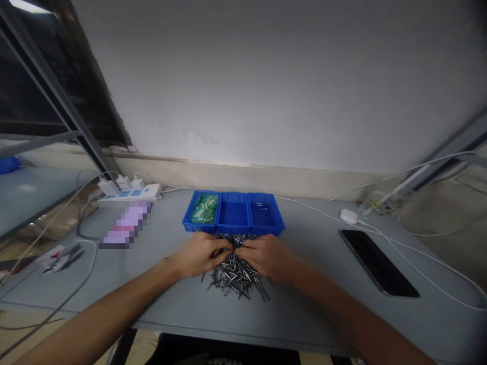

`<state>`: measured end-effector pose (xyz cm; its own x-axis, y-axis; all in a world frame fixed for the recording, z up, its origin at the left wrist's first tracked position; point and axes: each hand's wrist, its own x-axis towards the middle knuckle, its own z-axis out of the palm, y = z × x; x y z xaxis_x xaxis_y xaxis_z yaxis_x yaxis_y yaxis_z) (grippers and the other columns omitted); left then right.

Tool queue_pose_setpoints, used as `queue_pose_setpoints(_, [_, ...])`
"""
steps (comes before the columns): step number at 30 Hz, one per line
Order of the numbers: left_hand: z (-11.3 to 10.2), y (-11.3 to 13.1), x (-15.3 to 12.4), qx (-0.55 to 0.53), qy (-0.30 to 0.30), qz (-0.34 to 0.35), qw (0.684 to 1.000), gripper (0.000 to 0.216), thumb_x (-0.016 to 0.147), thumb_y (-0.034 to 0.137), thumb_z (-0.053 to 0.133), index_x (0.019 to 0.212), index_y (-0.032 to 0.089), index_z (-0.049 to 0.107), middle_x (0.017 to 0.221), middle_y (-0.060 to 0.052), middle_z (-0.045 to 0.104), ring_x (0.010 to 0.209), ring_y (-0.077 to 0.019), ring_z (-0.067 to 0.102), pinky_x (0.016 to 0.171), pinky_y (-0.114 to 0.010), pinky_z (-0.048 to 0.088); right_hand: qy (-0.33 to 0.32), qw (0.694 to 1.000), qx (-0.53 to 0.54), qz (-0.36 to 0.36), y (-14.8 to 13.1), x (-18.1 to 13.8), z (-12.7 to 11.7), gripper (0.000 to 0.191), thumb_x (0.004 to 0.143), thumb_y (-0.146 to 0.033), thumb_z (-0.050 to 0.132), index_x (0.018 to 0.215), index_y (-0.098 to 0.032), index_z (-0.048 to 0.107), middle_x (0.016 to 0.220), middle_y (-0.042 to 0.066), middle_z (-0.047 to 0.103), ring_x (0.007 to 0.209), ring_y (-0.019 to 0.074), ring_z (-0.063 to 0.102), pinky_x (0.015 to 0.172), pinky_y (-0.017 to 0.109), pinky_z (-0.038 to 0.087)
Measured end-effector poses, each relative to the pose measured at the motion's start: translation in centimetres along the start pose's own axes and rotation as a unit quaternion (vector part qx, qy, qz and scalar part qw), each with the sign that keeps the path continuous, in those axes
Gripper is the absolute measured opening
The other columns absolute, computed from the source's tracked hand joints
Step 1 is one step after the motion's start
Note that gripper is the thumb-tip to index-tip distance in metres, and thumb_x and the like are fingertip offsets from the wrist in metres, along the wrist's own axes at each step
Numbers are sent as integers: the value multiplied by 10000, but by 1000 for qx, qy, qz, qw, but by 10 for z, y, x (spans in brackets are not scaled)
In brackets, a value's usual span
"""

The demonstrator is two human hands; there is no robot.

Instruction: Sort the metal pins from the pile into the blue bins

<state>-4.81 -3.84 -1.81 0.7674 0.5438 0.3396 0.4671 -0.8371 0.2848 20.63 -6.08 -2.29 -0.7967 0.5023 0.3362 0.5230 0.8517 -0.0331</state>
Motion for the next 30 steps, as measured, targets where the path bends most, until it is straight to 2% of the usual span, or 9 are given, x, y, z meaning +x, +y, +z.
queue_pose_setpoints(8, [0, 1, 0, -27, 2, 1, 1000, 184, 1026, 317, 581, 1043, 218, 735, 598, 47, 627, 518, -104, 574, 530, -242, 382, 21, 1000, -21, 0, 6, -2, -1, 124, 1012, -141, 556, 961, -200, 651, 847, -3, 682, 691, 146, 597, 603, 298, 360])
queue_pose_setpoints(14, [1, 1, 1, -71, 21, -10, 997, 195, 1024, 351, 607, 1091, 219, 733, 584, 60, 576, 534, -97, 566, 554, -220, 409, 112, 993, -46, 2, 2, -1, -3, 198, 1059, -189, 505, 983, -189, 688, 816, 17, 701, 689, 143, 616, 638, 295, 409])
queue_pose_setpoints(18, [0, 3, 1, -91, 53, 2, 994, 150, 1003, 297, 623, 1031, 196, 730, 676, 27, 620, 609, -106, 591, 588, -215, 454, 154, 987, -49, -2, -4, 2, 0, 211, 1083, -228, 494, 988, -194, 679, 789, 10, 700, 690, 146, 628, 657, 303, 432])
queue_pose_setpoints(23, [-4, 8, 3, -123, 99, 8, 987, 93, 963, 222, 640, 986, 180, 720, 767, -7, 691, 673, -122, 636, 641, -227, 512, 155, 987, -21, 27, -6, 3, 1, 274, 1087, -419, 517, 1057, -182, 653, 773, 7, 696, 690, 158, 654, 657, 298, 445])
queue_pose_setpoints(28, [-5, 10, 2, -164, 78, 18, 983, 107, 955, 193, 629, 1015, 171, 715, 858, -34, 736, 694, -121, 662, 649, -225, 532, 139, 990, -3, 23, -8, 4, 4, 255, 1101, -355, 493, 1134, -160, 654, 866, 31, 736, 763, 159, 688, 678, 291, 453])
queue_pose_setpoints(30, [-5, 10, 1, -170, 66, 20, 983, 109, 956, 192, 628, 1019, 168, 714, 857, -35, 736, 686, -118, 660, 653, -224, 534, 140, 990, 6, 19, -9, 5, 5, 252, 1105, -329, 482, 1099, -154, 663, 855, 28, 732, 761, 155, 685, 678, 290, 452])
